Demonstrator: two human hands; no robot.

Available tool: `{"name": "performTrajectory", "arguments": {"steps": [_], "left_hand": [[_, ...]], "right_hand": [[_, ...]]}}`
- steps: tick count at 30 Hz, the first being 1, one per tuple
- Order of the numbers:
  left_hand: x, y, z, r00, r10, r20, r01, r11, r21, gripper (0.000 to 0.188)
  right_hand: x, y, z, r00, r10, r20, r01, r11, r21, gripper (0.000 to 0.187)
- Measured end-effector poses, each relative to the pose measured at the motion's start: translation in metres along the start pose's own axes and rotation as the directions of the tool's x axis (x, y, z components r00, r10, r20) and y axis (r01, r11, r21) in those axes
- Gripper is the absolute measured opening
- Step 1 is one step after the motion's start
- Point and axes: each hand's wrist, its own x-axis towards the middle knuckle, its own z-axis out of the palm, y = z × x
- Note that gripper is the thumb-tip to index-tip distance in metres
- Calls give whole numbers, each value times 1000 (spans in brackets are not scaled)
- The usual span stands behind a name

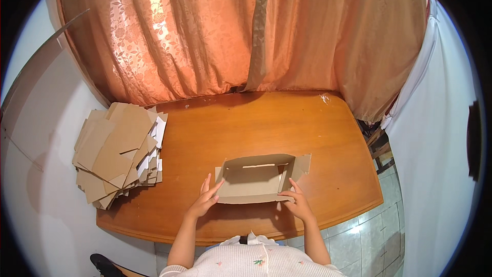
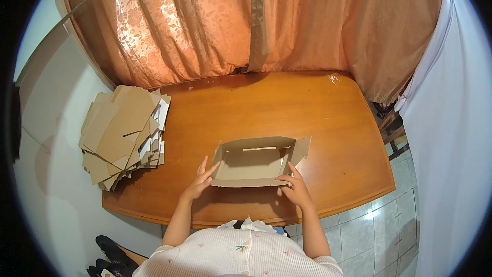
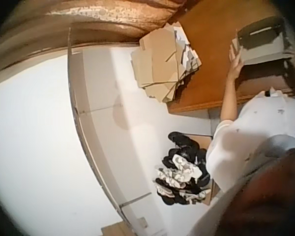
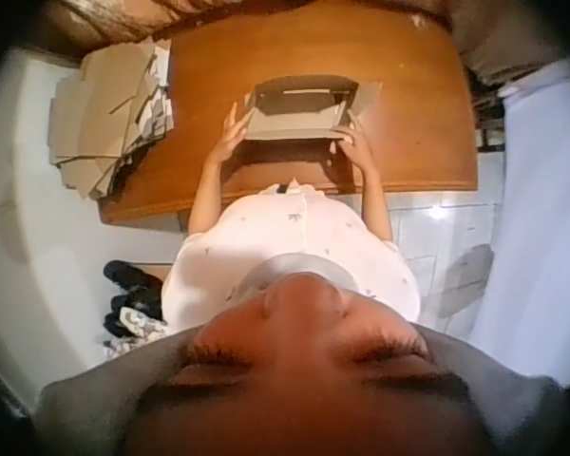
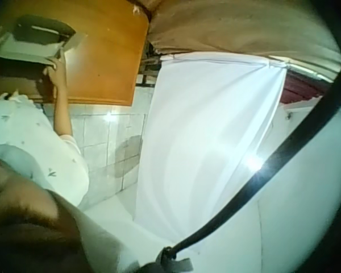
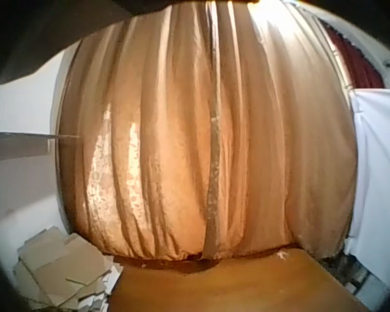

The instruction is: The person assembles flat cardboard pieces into rectangular boxes on a wooden table. They fold the sides and tuck the flaps to form the box structure, then place the completed boxes onto a nearby shelf.

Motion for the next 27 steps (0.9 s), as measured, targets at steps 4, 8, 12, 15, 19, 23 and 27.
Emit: {"name": "performTrajectory", "arguments": {"steps": [4, 8, 12, 15, 19, 23, 27], "left_hand": [[2, -11, 5, 998, 36, -55, -43, 992, -119, 81], [-3, -23, 4, 992, 55, -114, -61, 997, -51, 88], [-17, -32, -2, 990, 65, -129, -75, 994, -74, 89], [-27, -36, 6, 985, 63, -158, -78, 992, -94, 87], [-28, -35, 17, 967, 6, -255, -37, 992, -117, 81], [-17, -22, 27, 933, -61, -354, 66, 998, 2, 75], [-13, -12, 34, 904, -60, -422, 104, 991, 82, 73]], "right_hand": [[-1, 1, -2, 1000, 17, 18, -17, 999, 45, 35], [1, 4, -12, 999, -2, 51, 1, 1000, 25, 29], [-4, 3, -28, 996, -17, 93, 21, 999, -35, 22], [-5, 0, -27, 994, -50, 95, 51, 999, -12, 16], [-4, 13, -5, 995, -38, -95, 39, 999, 11, 27], [2, 13, 20, 972, -47, -231, 36, 998, -49, 41], [2, 6, 36, 938, -62, -340, 28, 994, -104, 53]]}}
